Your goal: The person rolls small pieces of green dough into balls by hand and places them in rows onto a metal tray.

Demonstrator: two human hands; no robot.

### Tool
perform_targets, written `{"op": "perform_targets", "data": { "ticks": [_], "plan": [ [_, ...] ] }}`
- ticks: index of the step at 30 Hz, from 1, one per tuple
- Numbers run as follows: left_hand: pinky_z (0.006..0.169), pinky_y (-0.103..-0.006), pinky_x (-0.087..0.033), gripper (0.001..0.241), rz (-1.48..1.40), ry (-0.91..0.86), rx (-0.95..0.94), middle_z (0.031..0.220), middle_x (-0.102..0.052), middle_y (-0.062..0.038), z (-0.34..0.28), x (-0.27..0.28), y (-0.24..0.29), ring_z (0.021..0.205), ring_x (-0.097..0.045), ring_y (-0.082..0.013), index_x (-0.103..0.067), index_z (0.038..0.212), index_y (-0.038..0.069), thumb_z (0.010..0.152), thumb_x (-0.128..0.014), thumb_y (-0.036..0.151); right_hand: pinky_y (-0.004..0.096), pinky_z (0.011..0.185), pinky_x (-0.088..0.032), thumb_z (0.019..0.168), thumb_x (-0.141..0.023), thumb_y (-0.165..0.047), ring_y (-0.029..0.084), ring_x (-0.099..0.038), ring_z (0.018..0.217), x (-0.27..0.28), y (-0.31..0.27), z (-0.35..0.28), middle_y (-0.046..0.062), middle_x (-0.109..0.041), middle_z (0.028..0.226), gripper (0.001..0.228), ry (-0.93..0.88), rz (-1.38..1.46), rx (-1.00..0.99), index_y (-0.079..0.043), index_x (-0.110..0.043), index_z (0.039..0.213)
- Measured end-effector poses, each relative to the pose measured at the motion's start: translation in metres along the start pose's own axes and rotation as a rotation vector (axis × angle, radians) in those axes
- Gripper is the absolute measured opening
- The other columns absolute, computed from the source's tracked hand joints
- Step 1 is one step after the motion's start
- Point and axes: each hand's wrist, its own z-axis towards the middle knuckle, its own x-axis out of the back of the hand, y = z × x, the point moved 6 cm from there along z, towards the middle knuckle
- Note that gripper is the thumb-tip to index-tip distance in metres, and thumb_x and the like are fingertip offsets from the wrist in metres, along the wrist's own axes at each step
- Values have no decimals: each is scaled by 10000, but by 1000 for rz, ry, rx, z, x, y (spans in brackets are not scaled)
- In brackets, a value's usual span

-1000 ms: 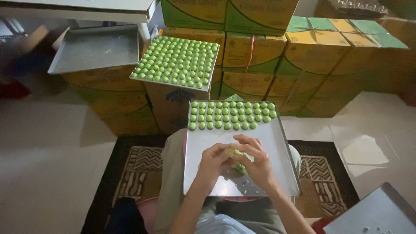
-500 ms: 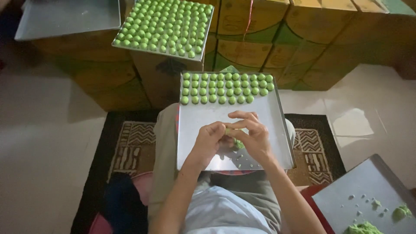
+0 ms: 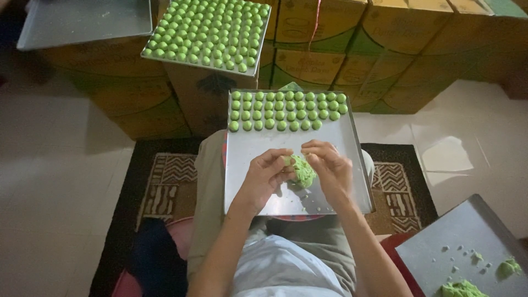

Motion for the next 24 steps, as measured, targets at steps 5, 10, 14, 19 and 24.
{"op": "perform_targets", "data": {
  "ticks": [5, 10, 14, 19, 24],
  "plan": [
    [793, -334, -667, 185, -151, 5, 18, 967, -687, -150, 9, 18, -15, 845, -752, -187, -637, 1149, 4, 1021, -610, 135, 413, 937, -508, 958, -696, -94, 266, -672, 1052, -1, 15, -6, 139, -752, 1029, 122, -23, -121, -39, -72, -810, 997],
    [811, -320, -670, 235, -158, 55, -1, 1043, -704, -161, 0, 2, 4, 872, -756, -183, -620, 1195, 16, 1037, -582, 186, 398, 907, -518, 938, -723, -97, 241, -674, 986, -2, 7, -7, 112, -768, 1021, 120, -14, -207, -20, -89, -812, 1018],
    [843, -316, -656, 287, -190, 12, -7, 1108, -705, -163, -3, -5, 9, 919, -756, -206, -618, 1259, 14, 1051, -553, 200, 400, 895, -530, 913, -745, -70, 260, -693, 974, 0, 3, -8, 119, -767, 991, 109, 14, -156, 58, -75, -807, 1003],
    [713, -278, -666, 289, -91, 53, 5, 976, -723, -143, -2, 2, 2, 795, -764, -188, -607, 1250, 6, 1039, -585, 203, 394, 897, -534, 886, -763, -41, 263, -693, 981, -4, -13, -8, 120, -766, 1014, 157, 34, -156, 117, -70, -798, 1037],
    [777, -330, -621, 219, 176, 105, -34, 882, -754, -165, 0, -1, 5, 796, -761, -218, -711, 1183, -3, 992, -641, 79, 451, 903, -511, 901, -761, -115, 339, -675, 1025, -18, -20, -10, 132, -749, 1097, 233, -2, -341, 365, -99, -794, 1131]
  ]
}}
